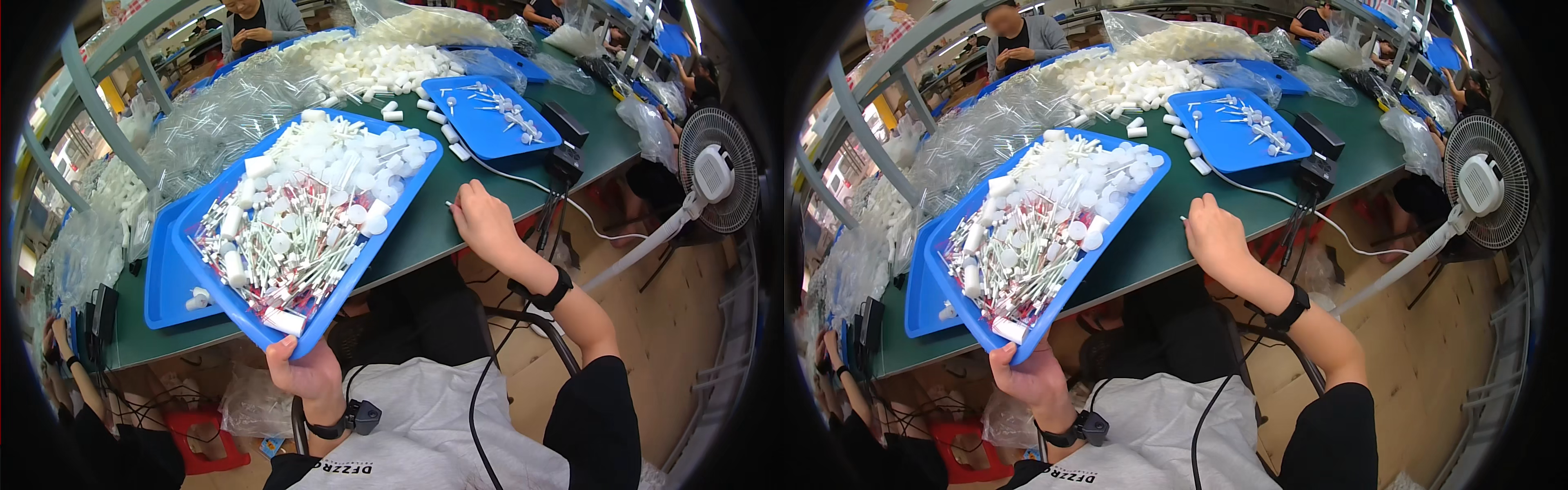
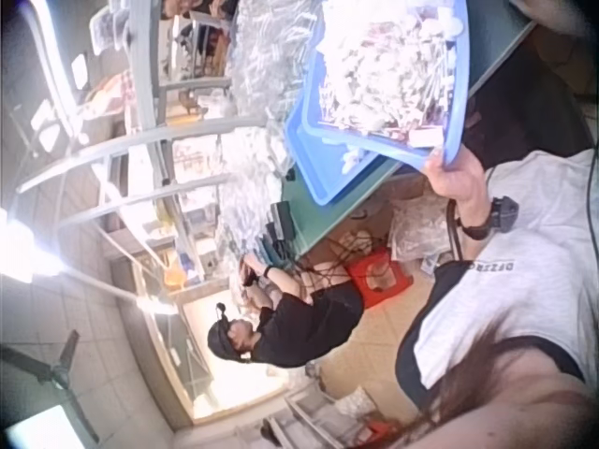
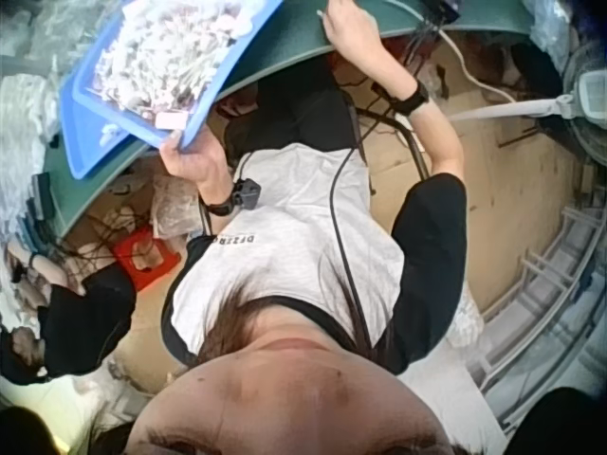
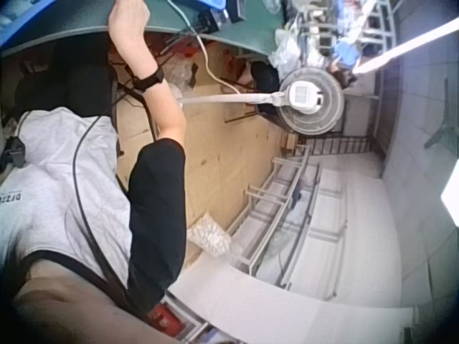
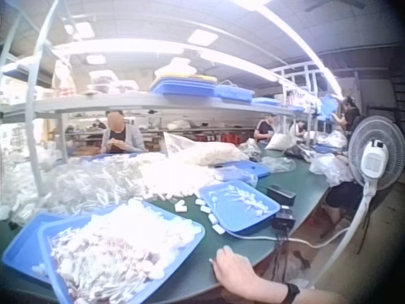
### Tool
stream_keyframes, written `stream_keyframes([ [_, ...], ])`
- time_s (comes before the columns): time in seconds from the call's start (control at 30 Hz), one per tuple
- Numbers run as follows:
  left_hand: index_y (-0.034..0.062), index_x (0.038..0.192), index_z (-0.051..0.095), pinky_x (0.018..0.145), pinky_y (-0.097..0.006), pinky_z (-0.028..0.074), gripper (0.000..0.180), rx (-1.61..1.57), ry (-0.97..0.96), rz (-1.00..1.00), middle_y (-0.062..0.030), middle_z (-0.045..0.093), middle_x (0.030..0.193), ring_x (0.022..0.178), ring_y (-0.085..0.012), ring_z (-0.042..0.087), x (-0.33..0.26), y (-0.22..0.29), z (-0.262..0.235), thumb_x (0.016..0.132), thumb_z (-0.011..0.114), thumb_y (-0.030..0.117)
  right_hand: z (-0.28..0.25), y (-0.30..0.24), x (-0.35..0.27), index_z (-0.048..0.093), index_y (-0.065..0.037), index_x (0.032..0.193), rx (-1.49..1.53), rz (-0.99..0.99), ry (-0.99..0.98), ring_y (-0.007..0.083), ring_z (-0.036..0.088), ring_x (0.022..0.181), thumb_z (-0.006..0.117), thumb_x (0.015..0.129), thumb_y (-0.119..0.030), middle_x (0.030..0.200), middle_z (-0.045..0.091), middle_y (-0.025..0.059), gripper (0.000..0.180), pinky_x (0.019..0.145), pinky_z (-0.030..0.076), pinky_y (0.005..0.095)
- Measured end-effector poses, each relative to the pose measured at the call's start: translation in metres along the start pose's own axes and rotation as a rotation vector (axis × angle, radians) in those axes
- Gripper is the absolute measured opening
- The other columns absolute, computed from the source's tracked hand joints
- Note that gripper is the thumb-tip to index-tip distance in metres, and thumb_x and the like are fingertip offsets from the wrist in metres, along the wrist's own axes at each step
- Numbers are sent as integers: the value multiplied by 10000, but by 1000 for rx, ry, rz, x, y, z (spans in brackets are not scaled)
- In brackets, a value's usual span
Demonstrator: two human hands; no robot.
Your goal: Assembling small plastic and metal tubes into circular white plastic bases at an industrial workbench.
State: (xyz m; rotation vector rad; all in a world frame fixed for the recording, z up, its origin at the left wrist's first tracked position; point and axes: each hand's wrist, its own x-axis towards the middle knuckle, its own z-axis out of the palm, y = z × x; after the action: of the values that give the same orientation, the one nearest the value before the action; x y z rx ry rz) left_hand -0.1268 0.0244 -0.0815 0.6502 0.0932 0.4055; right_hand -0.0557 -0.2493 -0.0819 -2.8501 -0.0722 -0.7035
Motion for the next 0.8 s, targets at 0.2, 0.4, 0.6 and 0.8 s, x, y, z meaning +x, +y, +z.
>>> stream_keyframes([
  [0.2,-63,1314,393,953,-414,439,708,20,-30,-21,-189,501,1245,1124,-299,522,1,6,-9,666,542,179,-47,-28,29,566,-14,872,279,51,271,326,608,704,609,884,-153,861,567,135,145,615,481,406],
  [0.4,-65,1314,389,982,-416,411,716,21,-11,-71,-189,497,1243,1140,-298,509,0,12,-2,654,529,172,-57,-52,91,625,34,865,594,-140,50,226,600,630,632,872,-202,741,635,127,237,560,444,317],
  [0.6,-58,1313,397,982,-434,421,711,49,3,-66,-187,502,1262,1148,-311,515,-12,10,1,660,535,186,-63,-37,54,499,11,693,738,284,68,113,498,450,529,959,-253,509,498,53,376,432,354,289],
  [0.8,90,1504,37,1064,-425,320,989,21,-124,-19,-169,275,1420,1267,-301,367,-40,-39,-13,654,541,53,-59,-51,-41,529,44,988,1092,529,-539,136,586,509,339,1014,-390,747,659,147,474,414,420,230],
])
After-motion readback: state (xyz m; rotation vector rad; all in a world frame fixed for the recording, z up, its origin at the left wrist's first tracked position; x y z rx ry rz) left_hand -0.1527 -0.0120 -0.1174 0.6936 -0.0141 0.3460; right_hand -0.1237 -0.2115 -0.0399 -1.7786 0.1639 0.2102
